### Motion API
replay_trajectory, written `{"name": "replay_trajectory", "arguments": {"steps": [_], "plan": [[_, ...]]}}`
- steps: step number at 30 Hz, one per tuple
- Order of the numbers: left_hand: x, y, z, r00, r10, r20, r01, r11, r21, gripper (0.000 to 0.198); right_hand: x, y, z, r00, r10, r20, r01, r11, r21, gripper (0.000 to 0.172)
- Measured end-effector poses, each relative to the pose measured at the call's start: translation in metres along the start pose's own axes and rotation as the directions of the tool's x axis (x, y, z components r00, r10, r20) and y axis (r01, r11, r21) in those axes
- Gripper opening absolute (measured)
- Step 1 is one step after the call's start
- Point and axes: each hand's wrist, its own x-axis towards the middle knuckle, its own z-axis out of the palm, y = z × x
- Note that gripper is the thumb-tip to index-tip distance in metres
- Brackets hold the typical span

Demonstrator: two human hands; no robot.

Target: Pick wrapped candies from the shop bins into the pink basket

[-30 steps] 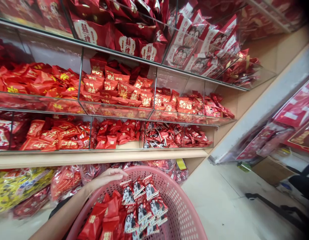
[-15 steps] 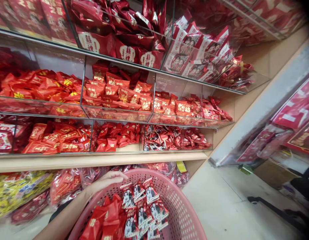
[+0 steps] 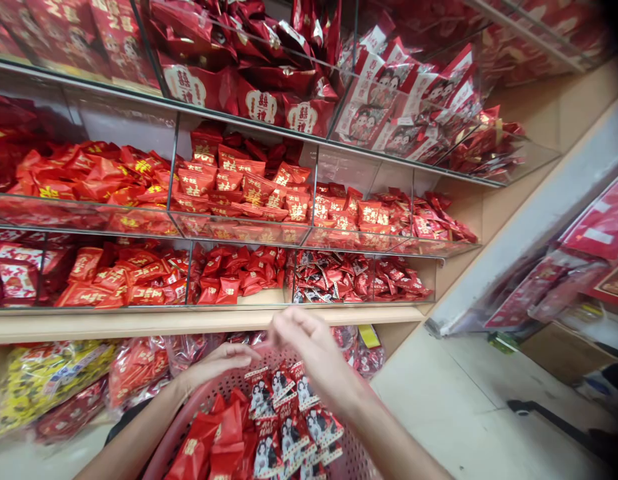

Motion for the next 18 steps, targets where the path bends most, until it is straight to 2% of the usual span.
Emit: {"name": "replay_trajectory", "arguments": {"steps": [1,2,3,4,6,8,13,18], "plan": [[0.000,0.000,0.000,1.000,0.004,0.008,-0.004,1.000,0.022,0.033,0.016,0.011,-0.016,0.981,-0.037,-0.190,0.017,0.994,-0.104,0.031],[0.001,0.001,0.000,1.000,0.013,0.019,-0.013,0.999,0.048,0.033,0.029,0.024,-0.031,0.944,-0.089,-0.319,0.005,0.967,-0.254,0.029],[0.002,0.001,-0.001,0.999,0.027,0.031,-0.029,0.997,0.074,0.032,0.041,0.036,-0.045,0.922,-0.118,-0.369,-0.051,0.907,-0.418,0.029],[0.003,0.001,-0.001,0.999,0.041,0.035,-0.044,0.995,0.093,0.032,0.050,0.048,-0.057,0.917,-0.120,-0.379,-0.132,0.808,-0.574,0.029],[0.005,0.001,-0.002,0.998,0.053,0.041,-0.057,0.993,0.107,0.032,0.063,0.066,-0.073,0.908,-0.089,-0.409,-0.281,0.594,-0.754,0.027],[0.005,0.002,-0.001,0.998,0.044,0.040,-0.048,0.994,0.102,0.032,0.073,0.075,-0.076,0.908,-0.061,-0.414,-0.336,0.482,-0.809,0.027],[0.002,0.010,0.002,1.000,0.016,0.008,-0.017,0.995,0.100,0.031,0.088,0.080,-0.063,0.932,-0.033,-0.361,-0.318,0.400,-0.859,0.029],[-0.001,0.014,0.003,1.000,0.003,-0.012,-0.002,0.997,0.077,0.031,0.090,0.081,-0.061,0.923,-0.002,-0.386,-0.366,0.313,-0.876,0.025]]}}
